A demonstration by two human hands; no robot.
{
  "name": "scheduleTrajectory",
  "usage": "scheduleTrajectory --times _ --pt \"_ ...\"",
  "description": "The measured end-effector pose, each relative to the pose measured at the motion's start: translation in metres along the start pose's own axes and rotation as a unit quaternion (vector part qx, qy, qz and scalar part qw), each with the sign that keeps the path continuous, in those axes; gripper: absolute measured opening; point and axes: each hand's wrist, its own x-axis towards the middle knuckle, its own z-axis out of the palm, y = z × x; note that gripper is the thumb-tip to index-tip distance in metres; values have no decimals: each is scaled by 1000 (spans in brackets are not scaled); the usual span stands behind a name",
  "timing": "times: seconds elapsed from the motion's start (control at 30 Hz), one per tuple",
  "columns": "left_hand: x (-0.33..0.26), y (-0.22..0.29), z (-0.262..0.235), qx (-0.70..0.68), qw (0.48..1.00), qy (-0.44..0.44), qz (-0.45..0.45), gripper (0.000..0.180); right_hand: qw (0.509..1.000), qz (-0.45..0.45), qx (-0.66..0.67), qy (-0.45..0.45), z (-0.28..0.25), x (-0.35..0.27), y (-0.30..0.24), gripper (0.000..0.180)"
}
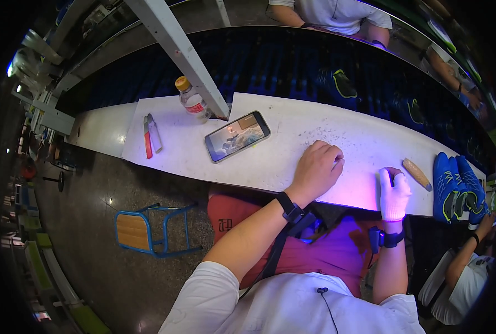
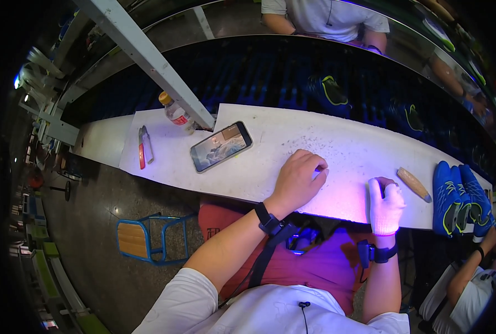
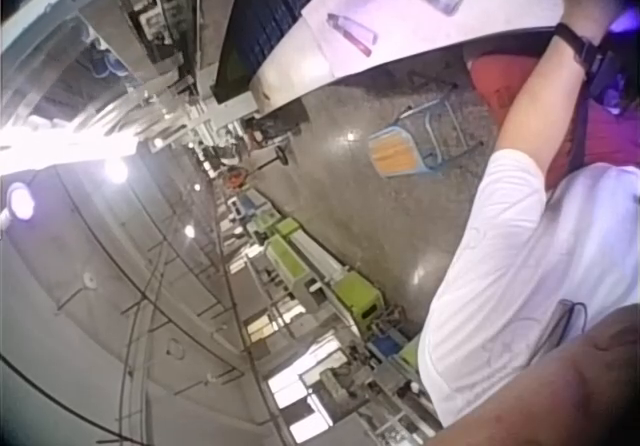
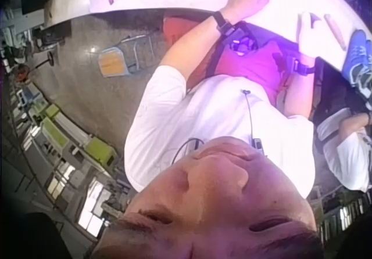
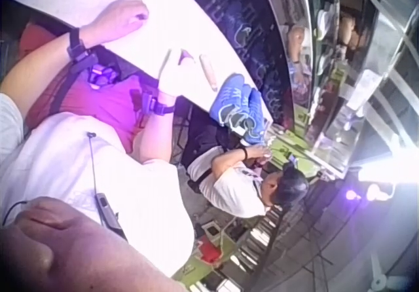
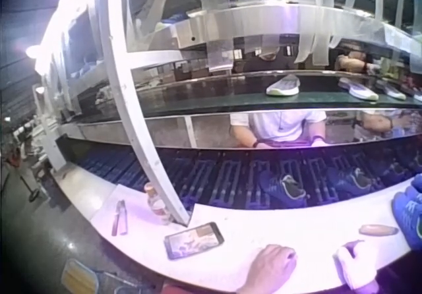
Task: Inspecting the sole and upper of blue and white athletic shoes on an assembly line.
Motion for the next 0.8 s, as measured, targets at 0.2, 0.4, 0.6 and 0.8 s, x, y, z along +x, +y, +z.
scheduleTrajectory --times 0.2,0.4,0.6,0.8 --pt "0 0 0 1 1000 0 -1 7 1000 -7 1 0 0 0 0 20" --pt "0 0 0 1 1000 0 2 7 1000 0 -10 -6 -2 0 -3 20" --pt "0 1 -1 6 1000 -5 0 7 1000 13 -7 -17 -4 0 -7 23" --pt "2 2 -2 7 1000 -10 -6 7 1000 19 -7 -12 -5 1 -10 24"
